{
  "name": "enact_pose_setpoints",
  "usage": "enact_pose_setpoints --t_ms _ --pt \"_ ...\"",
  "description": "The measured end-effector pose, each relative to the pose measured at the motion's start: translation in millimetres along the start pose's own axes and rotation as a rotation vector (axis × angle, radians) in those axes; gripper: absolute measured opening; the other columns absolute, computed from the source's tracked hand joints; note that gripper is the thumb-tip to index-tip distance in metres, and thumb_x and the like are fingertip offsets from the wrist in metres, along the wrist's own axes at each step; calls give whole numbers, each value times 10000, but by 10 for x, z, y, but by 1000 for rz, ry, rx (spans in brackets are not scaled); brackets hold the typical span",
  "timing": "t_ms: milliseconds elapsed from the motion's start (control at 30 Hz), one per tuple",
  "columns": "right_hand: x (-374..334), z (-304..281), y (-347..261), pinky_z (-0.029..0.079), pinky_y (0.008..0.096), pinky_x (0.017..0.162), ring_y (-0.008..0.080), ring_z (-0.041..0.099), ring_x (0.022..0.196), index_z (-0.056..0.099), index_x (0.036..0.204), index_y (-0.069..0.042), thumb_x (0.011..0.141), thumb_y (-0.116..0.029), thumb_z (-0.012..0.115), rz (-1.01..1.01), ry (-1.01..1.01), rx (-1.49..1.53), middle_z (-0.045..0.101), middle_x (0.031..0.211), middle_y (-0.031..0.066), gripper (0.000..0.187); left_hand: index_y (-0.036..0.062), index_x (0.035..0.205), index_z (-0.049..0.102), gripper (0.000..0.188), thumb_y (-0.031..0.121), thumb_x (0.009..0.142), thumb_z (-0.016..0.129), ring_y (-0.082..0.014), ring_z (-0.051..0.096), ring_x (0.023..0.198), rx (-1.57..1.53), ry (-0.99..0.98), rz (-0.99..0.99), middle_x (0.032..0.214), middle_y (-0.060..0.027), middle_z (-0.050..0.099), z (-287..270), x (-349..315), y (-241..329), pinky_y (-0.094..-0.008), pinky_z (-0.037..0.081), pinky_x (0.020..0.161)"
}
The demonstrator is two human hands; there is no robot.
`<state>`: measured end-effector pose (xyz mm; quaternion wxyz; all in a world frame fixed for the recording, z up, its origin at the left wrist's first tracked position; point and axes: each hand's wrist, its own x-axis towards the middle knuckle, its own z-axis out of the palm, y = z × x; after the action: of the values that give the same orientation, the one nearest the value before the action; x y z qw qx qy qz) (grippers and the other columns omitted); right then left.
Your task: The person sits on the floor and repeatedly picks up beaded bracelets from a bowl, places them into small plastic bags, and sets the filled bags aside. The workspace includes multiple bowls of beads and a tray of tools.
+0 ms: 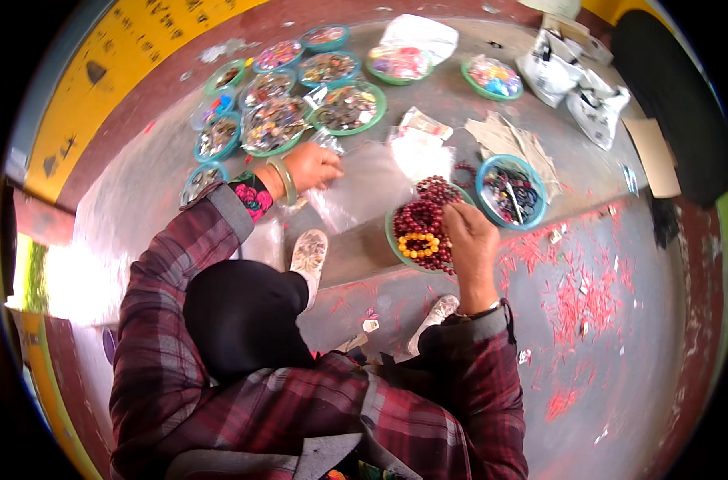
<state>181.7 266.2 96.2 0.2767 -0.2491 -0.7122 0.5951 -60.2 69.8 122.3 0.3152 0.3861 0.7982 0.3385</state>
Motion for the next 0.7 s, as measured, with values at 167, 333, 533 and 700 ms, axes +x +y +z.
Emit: enact_pose_setpoints --t_ms 167,333,533,700 --pt "-59 -12 162 460 211 571 85 559 634 628 864 52 868 -117 563 67 -89 -65 606 706 42 181 -24 721 564 247 192 832 614 -112 584 610 -179 408 -67 651 -28 538 -370 -727 -501 -268 526 565" --pt "-114 62 270 449 210 555 82 548 615 630 854 42 873 -149 556 101 -208 -227 594 679 44 205 1 846 602 173 174 851 600 -94 571 626 -579 658 -294 733 -9 573 -392 -1538 -1569 -255 512 563" --pt "-170 246 324 427 289 534 124 535 567 628 851 15 851 -177 560 -92 -301 -547 583 646 106 204 81 870 593 85 164 871 576 -69 505 556 -1123 619 -270 700 31 570 -30 -1965 -2555 -207 373 473" --pt "-239 452 193 428 351 537 282 567 562 602 773 7 810 -154 554 -187 -364 -621 550 638 185 172 50 926 621 147 166 849 573 -139 546 584 -569 616 -662 705 -8 569 427 -1810 -3110 -289 442 471"
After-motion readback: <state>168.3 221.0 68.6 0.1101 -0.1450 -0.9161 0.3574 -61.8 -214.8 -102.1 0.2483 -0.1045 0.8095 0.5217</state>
